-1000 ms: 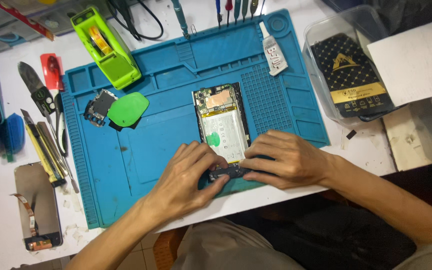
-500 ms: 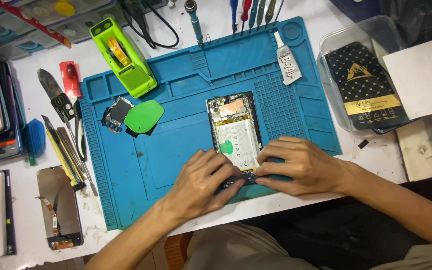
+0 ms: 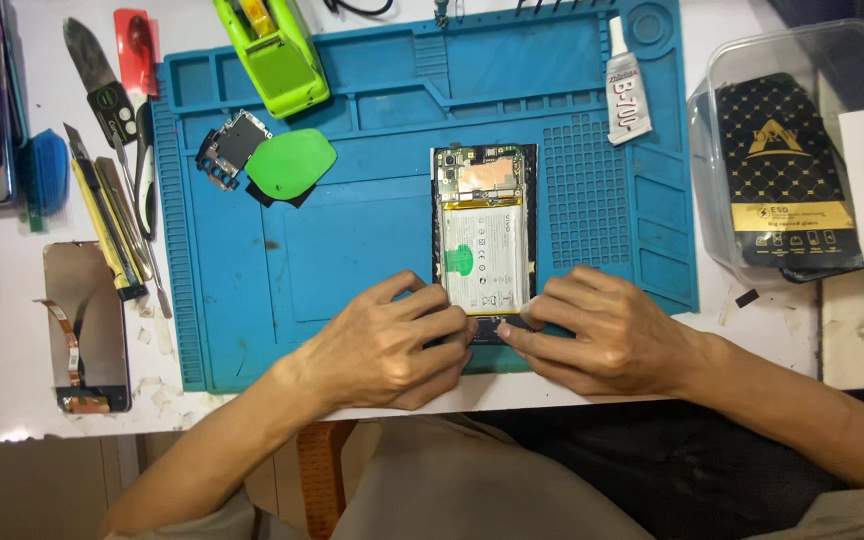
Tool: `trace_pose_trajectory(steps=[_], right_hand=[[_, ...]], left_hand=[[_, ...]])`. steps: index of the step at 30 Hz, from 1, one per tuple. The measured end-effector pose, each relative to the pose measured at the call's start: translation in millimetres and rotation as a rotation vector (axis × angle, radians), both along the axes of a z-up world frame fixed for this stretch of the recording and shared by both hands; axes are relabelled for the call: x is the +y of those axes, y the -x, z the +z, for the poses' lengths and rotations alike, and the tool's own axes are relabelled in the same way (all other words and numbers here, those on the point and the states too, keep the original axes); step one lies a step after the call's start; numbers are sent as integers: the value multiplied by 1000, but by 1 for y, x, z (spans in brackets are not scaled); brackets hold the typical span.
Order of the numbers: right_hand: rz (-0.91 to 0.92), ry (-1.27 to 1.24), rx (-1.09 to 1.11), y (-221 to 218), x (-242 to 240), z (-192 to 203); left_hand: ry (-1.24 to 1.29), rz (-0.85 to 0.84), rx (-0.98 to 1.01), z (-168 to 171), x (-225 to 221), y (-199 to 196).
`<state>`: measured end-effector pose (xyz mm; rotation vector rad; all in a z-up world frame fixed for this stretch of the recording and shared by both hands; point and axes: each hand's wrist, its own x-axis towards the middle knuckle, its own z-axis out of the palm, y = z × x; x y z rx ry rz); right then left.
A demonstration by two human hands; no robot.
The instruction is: The person handles a disassembled smartphone, aligning the battery and internal components. They place a black back cover over the device, then remove it and continue adjusting the internal parts on a blue work mat.
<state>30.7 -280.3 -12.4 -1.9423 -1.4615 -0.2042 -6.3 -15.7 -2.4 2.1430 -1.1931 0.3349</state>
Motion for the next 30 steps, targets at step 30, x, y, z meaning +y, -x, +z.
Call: trace_pose_trajectory(steps=[30], right_hand=[[-211,53,192,16,-4,13]], left_hand=[[-64,163,211,5,0,8]])
